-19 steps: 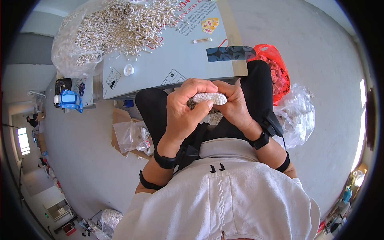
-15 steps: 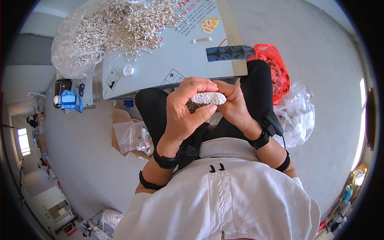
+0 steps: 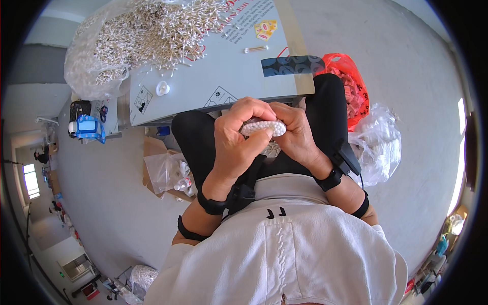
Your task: Packaging cotton swabs into small plastic containers and sealing them.
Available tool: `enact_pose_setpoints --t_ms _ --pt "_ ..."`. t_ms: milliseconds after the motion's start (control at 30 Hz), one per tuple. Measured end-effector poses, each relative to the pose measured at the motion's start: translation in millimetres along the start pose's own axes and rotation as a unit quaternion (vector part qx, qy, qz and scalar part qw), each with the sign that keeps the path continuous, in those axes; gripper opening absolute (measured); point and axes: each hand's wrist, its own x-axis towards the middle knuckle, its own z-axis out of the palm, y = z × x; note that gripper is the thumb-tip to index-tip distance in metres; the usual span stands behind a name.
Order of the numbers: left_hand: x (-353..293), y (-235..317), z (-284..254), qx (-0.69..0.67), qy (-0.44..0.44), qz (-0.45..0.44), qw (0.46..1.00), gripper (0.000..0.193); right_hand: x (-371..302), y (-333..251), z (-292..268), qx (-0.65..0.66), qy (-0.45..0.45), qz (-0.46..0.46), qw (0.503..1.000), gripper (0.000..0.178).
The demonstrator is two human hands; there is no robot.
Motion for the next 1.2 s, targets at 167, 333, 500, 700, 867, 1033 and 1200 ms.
enact_pose_setpoints --t_ms 167,333,500,700,867,1033,1200 --pt "1.4 5.5 2.2 -0.005 0.002 0.001 1.000 0.011 1.6 0.5 -0.7 -0.030 0.008 -0.037 0.999 0.018" --pt "1.1 3.8 2.0 -0.020 -0.014 -0.003 1.000 0.010 -0.5 -1.8 -0.8 -0.028 0.007 -0.035 0.999 0.021" --pt "2.3 -2.4 -13.0 -0.172 -0.049 -0.002 0.984 0.024 1.1 -4.2 -8.3 0.041 -0.009 0.020 0.999 0.027" --pt "3.3 -2.0 -12.7 -0.113 -0.053 -0.023 0.992 0.019 0.1 -4.3 -5.0 0.059 0.003 0.017 0.998 0.023" --pt "4.0 -7.6 -12.8 -0.120 -0.056 -0.039 0.990 0.016 -2.8 6.1 -7.1 0.067 -0.022 0.046 0.996 0.021" --pt "3.5 -6.6 -11.5 -0.134 -0.051 -0.016 0.990 0.018 -1.8 2.0 -9.9 0.146 -0.031 0.094 0.984 0.023" --pt "2.1 -6.5 -12.1 -0.029 -0.034 0.039 0.998 0.031 0.5 0.3 -11.9 0.207 -0.045 0.123 0.970 0.026"
